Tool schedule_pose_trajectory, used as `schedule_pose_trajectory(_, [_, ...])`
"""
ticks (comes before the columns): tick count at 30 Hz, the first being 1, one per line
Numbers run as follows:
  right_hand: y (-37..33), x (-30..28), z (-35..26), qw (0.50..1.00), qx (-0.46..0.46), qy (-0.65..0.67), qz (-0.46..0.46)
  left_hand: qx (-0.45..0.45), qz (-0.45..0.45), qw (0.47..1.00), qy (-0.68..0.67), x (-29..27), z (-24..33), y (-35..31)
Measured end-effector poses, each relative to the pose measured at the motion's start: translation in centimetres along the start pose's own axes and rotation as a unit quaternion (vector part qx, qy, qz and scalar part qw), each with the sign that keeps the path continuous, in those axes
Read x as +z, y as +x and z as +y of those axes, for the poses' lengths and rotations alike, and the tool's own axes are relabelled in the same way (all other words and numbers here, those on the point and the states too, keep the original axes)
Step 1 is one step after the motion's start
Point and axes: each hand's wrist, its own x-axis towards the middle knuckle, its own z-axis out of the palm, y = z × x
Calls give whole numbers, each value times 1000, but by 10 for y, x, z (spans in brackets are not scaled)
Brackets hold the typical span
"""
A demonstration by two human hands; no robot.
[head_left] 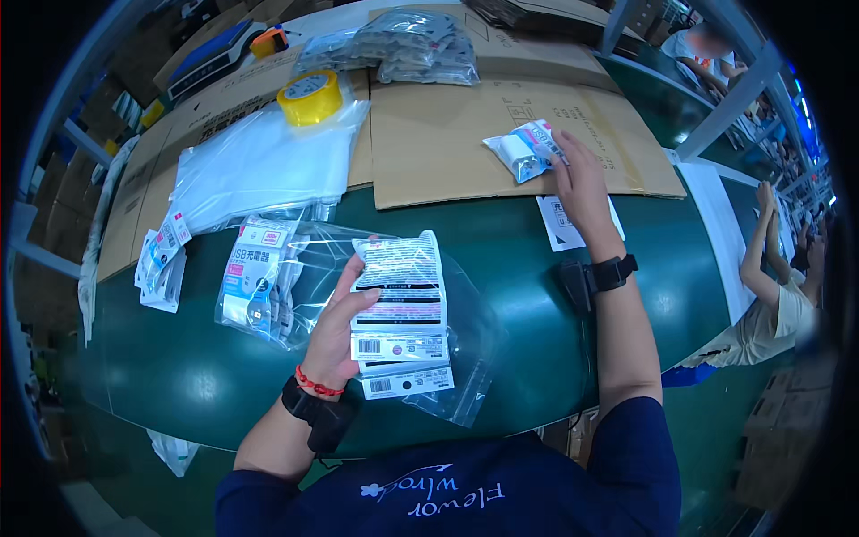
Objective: Pack small electronic component packets into larger plastic bags for bulk shipping.
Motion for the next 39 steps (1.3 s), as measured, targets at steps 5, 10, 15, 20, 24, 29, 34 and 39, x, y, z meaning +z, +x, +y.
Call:
schedule_pose_trajectory(5, [-11,23,-28,979,5,203,-22,4,-19,999,27,7,1,-1])
schedule_pose_trajectory(10, [-8,21,-26,994,-10,101,-37,13,-12,999,30,6,-2,1])
schedule_pose_trajectory(15, [-6,7,-24,990,11,135,-42,18,-30,999,-5,4,3,3])
schedule_pose_trajectory(20, [-7,-64,-124,972,-134,180,69,54,-97,993,-47,-6,11,5])
schedule_pose_trajectory(24, [-52,-89,-189,929,-335,154,-34,56,-128,985,-101,-1,11,0])
schedule_pose_trajectory(29, [-88,-60,-200,888,-418,127,-145,108,-111,987,-47,8,5,-7])
schedule_pose_trajectory(34, [-100,-56,-195,902,-354,179,-171,134,-48,987,80,13,5,-8])
schedule_pose_trajectory(39, [-104,-63,-201,846,-1,520,-120,158,-67,984,45,22,0,-15])
